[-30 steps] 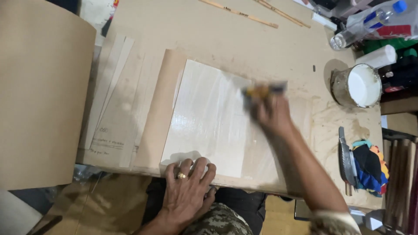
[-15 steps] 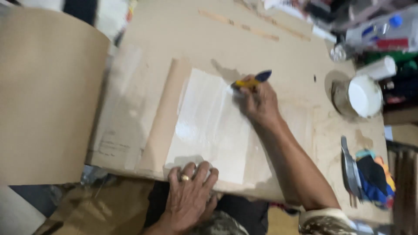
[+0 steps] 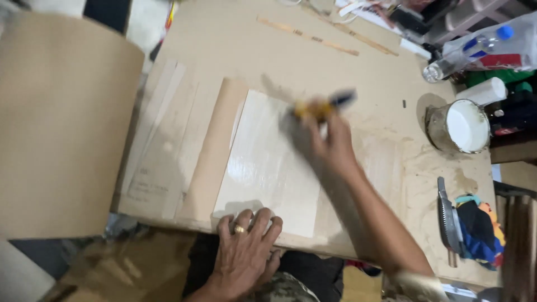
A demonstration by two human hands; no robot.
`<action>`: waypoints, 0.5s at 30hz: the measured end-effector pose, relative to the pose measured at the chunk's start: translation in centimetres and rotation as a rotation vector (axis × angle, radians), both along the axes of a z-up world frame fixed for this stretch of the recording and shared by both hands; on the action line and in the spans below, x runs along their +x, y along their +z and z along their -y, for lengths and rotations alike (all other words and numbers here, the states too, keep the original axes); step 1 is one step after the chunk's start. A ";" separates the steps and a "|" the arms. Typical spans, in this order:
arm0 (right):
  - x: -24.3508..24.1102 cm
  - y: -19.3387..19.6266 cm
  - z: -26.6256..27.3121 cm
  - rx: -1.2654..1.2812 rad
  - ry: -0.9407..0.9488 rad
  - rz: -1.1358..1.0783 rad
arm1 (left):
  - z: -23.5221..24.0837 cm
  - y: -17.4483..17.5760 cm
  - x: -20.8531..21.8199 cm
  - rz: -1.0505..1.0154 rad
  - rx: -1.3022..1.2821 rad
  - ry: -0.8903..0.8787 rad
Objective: Applying glue to cardboard sheets with a brush and aligning them to assemble a thicker board.
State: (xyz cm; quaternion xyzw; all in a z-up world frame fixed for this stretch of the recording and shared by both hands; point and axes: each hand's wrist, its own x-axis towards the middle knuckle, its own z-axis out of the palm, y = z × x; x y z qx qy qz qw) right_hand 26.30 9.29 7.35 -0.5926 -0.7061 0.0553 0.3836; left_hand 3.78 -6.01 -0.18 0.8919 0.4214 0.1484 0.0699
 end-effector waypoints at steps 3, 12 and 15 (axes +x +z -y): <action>-5.5 5.4 9.4 -0.815 -0.090 -0.682 | 0.2 -0.9 -0.1 -0.041 0.057 0.012; 8.7 -4.1 -0.8 0.011 -0.097 0.097 | -0.4 0.1 0.0 -0.029 -0.001 -0.003; 3.8 -1.9 4.0 -0.173 0.012 0.127 | 0.7 0.3 -0.3 0.020 0.027 0.017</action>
